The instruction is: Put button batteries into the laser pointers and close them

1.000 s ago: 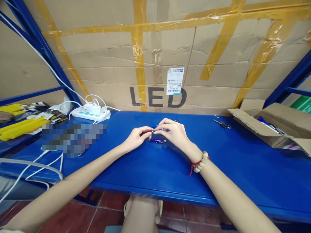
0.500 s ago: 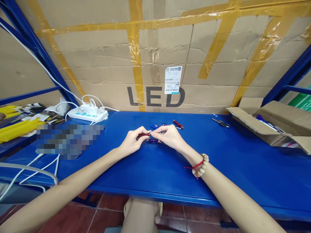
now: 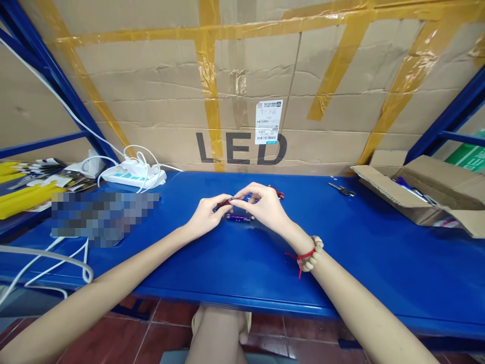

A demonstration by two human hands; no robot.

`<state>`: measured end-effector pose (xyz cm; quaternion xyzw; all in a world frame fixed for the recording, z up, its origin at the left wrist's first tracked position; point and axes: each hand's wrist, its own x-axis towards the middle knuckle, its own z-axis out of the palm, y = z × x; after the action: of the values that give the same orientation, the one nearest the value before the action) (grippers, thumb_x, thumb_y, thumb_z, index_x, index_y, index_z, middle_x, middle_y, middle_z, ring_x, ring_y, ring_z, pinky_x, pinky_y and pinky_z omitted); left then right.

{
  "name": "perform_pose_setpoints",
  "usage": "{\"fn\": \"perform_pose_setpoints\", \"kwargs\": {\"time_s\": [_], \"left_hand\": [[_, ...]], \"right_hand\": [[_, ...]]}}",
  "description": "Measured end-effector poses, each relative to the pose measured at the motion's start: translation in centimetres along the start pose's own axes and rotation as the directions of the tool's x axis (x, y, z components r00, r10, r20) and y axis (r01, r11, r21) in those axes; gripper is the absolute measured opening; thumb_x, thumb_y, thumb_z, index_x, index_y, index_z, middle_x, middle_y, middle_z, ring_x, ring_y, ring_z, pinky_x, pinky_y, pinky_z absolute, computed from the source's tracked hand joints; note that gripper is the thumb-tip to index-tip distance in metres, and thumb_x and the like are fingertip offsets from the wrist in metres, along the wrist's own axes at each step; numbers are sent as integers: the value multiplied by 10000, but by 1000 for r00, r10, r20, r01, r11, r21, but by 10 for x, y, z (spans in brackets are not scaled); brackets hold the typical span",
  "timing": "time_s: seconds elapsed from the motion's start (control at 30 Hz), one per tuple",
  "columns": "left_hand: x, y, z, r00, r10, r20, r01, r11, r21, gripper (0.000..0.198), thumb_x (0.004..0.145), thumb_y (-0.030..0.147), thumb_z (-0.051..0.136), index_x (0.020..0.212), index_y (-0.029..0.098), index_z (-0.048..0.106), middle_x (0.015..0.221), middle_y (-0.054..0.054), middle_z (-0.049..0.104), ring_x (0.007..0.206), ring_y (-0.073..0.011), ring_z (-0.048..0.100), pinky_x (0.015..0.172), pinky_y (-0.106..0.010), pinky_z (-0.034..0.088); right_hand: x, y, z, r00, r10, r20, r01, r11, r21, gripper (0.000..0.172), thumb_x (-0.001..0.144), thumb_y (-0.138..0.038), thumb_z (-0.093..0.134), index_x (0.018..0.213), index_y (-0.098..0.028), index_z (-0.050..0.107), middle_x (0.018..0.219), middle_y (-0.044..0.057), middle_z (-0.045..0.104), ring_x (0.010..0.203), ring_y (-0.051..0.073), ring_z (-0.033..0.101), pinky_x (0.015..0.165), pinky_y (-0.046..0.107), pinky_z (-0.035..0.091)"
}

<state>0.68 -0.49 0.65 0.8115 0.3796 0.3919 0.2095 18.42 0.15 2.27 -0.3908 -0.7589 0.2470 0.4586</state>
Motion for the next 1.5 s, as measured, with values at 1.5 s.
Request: {"fn": "perform_pose_setpoints", "kwargs": {"time_s": [1.5], "left_hand": [[-5,3,-2,991,126,45,-133,969,208,219,904,167,391,1022,154,575,1074,-83,662,990,-191,611,867,-306,469]], "right_hand": [[-2,-4,6,916,356,183,-384,911,152,396,616,-528,710,682,-144,642,498,-19,533,429,73,445,411,208,335]]}}
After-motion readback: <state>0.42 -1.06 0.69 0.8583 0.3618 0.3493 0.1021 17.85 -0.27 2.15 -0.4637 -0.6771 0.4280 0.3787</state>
